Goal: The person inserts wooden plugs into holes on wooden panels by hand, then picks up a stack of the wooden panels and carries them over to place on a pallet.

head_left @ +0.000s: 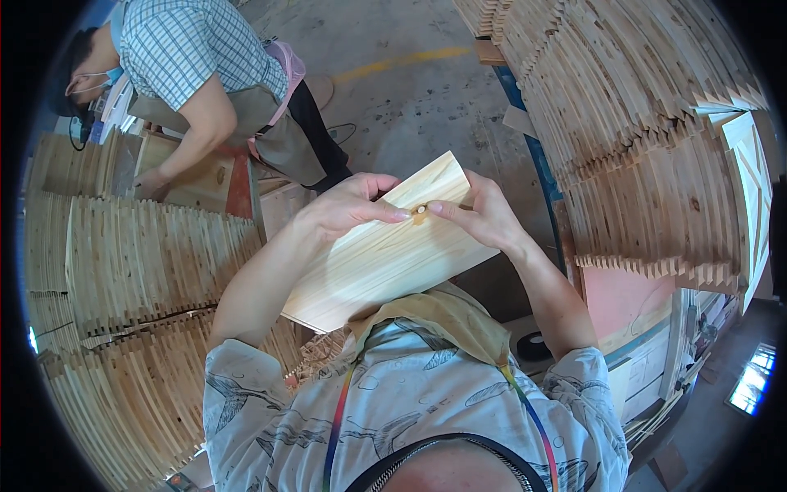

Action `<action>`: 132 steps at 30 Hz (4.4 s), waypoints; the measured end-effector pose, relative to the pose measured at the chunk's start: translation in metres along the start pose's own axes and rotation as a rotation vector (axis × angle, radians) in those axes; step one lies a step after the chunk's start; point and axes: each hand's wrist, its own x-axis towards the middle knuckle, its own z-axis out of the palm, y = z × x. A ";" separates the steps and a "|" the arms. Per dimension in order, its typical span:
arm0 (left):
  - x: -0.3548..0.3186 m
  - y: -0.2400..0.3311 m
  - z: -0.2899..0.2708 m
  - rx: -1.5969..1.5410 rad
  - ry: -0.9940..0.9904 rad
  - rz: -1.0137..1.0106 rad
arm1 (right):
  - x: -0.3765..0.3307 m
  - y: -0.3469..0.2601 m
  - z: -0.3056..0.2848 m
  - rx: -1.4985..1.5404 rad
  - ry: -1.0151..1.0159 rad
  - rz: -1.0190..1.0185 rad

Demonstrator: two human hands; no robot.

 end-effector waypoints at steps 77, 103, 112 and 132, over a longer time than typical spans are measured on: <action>-0.020 -0.291 -0.300 -0.651 0.454 -0.507 | 0.136 0.434 0.090 -0.432 0.064 0.657; 0.047 -0.416 -0.237 -1.188 0.771 -0.884 | 0.499 0.873 0.215 -0.728 0.025 0.507; 0.049 -0.424 -0.246 -1.130 0.728 -0.861 | 0.464 0.888 0.194 -0.558 0.059 0.443; 0.023 -0.184 -0.166 -0.476 0.587 -0.187 | 0.209 0.426 0.075 -0.253 0.173 0.355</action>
